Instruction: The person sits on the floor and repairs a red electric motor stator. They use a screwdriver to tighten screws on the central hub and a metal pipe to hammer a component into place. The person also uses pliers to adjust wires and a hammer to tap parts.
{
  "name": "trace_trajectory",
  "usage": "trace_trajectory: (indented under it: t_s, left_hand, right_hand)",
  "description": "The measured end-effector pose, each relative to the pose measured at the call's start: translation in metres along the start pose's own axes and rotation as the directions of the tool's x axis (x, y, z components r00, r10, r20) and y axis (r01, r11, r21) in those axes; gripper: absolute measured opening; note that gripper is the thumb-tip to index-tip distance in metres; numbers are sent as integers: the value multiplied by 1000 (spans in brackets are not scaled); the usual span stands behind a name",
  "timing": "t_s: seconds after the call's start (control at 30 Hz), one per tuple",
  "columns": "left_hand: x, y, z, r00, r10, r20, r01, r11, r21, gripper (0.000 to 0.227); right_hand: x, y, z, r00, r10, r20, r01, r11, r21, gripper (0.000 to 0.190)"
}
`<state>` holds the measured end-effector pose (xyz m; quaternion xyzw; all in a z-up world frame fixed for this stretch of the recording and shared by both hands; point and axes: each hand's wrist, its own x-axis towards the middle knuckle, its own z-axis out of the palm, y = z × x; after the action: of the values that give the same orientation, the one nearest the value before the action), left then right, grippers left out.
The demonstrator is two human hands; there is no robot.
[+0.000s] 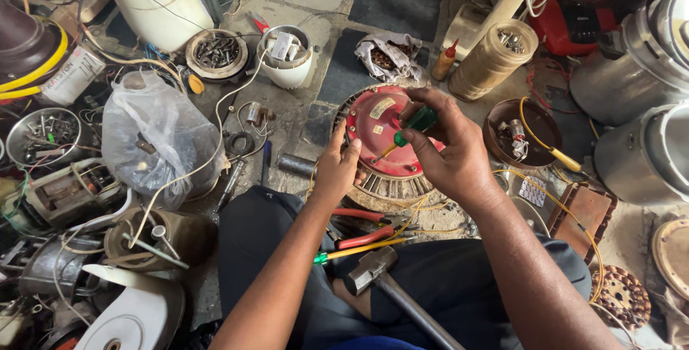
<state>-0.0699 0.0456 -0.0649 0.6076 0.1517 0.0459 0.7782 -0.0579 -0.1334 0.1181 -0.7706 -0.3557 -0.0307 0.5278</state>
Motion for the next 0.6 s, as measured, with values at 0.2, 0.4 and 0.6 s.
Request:
trace_trajectory:
  t_s: [0.2,0.4,0.6]
  left_hand:
    - [0,-1,-1,999,37,-19,-35,995,90,63]
    - [5,-8,-3,999,42,-15,-41,996,73,65]
    - [8,-16,-1,999,42,-13,-42,999,7,65]
  right_hand:
    - [5,9,-10,983,-39,178,9,985,170,33]
    - [25,-28,2,992,-90,86,110,958,-265,30]
    - [55,-74,-16,931,56,361,177,796,-579,28]
